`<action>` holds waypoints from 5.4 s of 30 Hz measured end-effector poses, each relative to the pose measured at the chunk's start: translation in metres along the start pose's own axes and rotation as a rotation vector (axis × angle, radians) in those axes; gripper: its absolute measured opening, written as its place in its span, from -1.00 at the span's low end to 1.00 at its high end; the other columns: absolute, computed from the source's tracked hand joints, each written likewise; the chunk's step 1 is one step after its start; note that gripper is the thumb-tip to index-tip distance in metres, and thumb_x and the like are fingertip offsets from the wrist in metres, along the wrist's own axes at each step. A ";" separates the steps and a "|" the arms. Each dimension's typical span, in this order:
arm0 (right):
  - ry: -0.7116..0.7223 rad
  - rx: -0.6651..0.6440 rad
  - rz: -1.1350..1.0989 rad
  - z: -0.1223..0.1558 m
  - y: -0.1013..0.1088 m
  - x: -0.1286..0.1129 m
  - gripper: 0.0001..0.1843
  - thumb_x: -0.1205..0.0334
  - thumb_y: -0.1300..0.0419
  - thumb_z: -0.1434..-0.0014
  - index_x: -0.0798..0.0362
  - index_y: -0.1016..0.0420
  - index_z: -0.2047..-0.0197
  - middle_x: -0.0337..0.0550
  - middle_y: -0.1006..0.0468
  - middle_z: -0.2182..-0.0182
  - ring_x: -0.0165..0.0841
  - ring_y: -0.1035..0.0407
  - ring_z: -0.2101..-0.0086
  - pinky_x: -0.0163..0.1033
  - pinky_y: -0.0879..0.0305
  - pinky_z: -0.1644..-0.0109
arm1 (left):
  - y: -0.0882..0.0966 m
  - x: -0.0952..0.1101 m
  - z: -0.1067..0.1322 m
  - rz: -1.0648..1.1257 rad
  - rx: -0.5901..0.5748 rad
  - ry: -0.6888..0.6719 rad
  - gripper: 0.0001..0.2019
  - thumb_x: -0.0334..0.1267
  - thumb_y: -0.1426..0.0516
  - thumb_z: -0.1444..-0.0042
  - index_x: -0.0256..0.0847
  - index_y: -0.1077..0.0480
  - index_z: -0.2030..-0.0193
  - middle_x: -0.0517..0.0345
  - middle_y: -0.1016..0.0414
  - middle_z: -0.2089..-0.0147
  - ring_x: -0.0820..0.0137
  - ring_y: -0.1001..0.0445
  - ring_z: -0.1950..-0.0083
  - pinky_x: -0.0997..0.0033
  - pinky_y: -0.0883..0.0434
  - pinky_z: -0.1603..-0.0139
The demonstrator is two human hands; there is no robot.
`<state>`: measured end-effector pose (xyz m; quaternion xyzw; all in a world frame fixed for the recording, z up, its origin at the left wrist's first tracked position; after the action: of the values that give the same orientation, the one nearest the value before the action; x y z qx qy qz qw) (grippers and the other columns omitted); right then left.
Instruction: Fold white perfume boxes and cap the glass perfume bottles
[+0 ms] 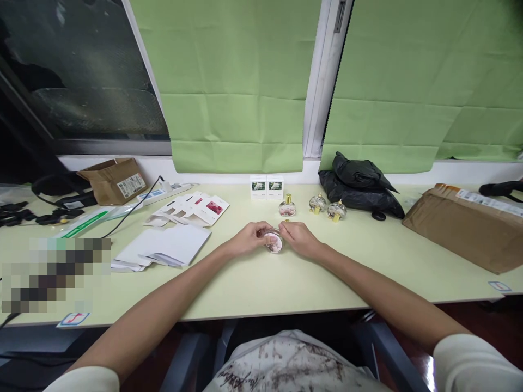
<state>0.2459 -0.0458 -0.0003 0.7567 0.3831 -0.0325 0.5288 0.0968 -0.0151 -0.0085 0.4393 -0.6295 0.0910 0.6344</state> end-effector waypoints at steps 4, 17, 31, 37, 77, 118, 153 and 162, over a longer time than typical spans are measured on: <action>0.015 -0.009 -0.003 -0.001 0.000 -0.003 -0.58 0.08 0.11 -0.50 -0.01 -0.16 0.43 -0.31 -0.26 0.54 -0.40 -0.10 0.50 -0.25 0.03 0.33 | 0.001 0.001 0.000 0.021 -0.015 0.016 -0.52 0.15 -0.29 -0.13 -0.27 -0.55 0.08 0.08 -0.54 0.26 0.35 -0.43 0.26 0.37 -0.36 0.22; 0.006 0.029 0.027 -0.004 0.011 -0.001 -0.59 0.11 0.04 -0.45 0.01 -0.24 0.46 -0.30 -0.32 0.54 -0.41 -0.14 0.50 -0.26 0.02 0.33 | -0.007 0.000 -0.003 0.005 0.054 -0.007 -0.54 0.09 -0.29 -0.16 -0.25 -0.54 0.00 0.08 -0.57 0.18 0.38 -0.43 0.25 0.39 -0.37 0.20; 0.012 -0.068 0.088 -0.003 0.038 0.019 -0.66 0.20 0.00 -0.36 0.01 -0.25 0.48 -0.32 -0.22 0.59 -0.41 -0.07 0.51 -0.26 0.05 0.35 | -0.008 0.000 0.000 -0.057 0.079 0.049 -0.46 0.16 -0.29 -0.15 -0.17 -0.53 -0.13 0.08 -0.57 0.09 0.42 -0.38 0.28 0.41 -0.33 0.25; -0.013 -0.145 0.221 -0.001 0.047 0.028 -0.66 0.21 0.00 -0.36 0.02 -0.23 0.49 -0.30 -0.25 0.61 -0.41 -0.06 0.53 -0.24 0.12 0.36 | 0.007 -0.008 0.001 -0.106 0.154 0.074 -0.53 0.15 -0.22 -0.24 -0.14 -0.54 -0.11 0.08 -0.59 0.05 0.42 -0.37 0.25 0.41 -0.35 0.20; -0.575 -0.051 0.607 0.025 0.139 0.144 -0.54 0.08 0.00 -0.40 0.07 -0.61 0.37 0.13 -0.68 0.28 -0.17 -0.51 0.25 -0.23 -0.03 0.31 | 0.023 -0.014 0.000 -0.189 0.183 0.059 -0.57 0.13 -0.16 -0.29 -0.15 -0.55 -0.06 0.09 -0.57 0.10 0.40 -0.38 0.26 0.39 -0.35 0.20; 0.098 -0.205 0.213 0.000 0.020 0.029 -0.65 0.36 -0.02 -0.40 -0.10 -0.31 -0.19 -0.05 -0.48 -0.09 -0.19 -0.43 -0.02 -0.16 -0.30 -0.04 | 0.029 -0.018 0.000 -0.214 0.197 0.030 -0.52 0.20 -0.13 -0.29 -0.13 -0.56 -0.04 0.11 -0.58 0.17 0.39 -0.36 0.29 0.39 -0.33 0.24; -0.132 -0.020 0.648 0.094 0.074 0.107 -0.49 0.30 0.12 -0.45 -0.01 -0.16 -0.42 0.14 -0.38 -0.27 -0.01 -0.42 -0.13 0.04 -0.44 -0.11 | 0.026 -0.011 0.005 -0.254 0.182 0.030 -0.56 0.17 -0.13 -0.30 -0.14 -0.57 -0.01 0.12 -0.58 0.19 0.38 -0.36 0.28 0.38 -0.32 0.23; -0.128 0.060 0.641 0.094 0.076 0.113 -0.55 0.17 0.12 -0.48 0.00 -0.26 -0.35 0.09 -0.51 -0.10 -0.04 -0.49 -0.01 0.00 -0.46 -0.04 | 0.024 -0.005 0.007 -0.272 0.177 0.044 -0.58 0.14 -0.13 -0.31 -0.14 -0.58 0.01 0.13 -0.59 0.18 0.38 -0.37 0.29 0.38 -0.33 0.22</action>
<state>0.4056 -0.0725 -0.0340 0.8505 0.0903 0.0766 0.5125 0.0747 -0.0034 -0.0030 0.5723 -0.5397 0.0690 0.6135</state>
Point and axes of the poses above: each hand's wrist, its own z-axis away from the middle knuckle, its own y-axis out of the back of the hand, x = y × z, the point moved 7 cm from there along -z, towards the middle knuckle
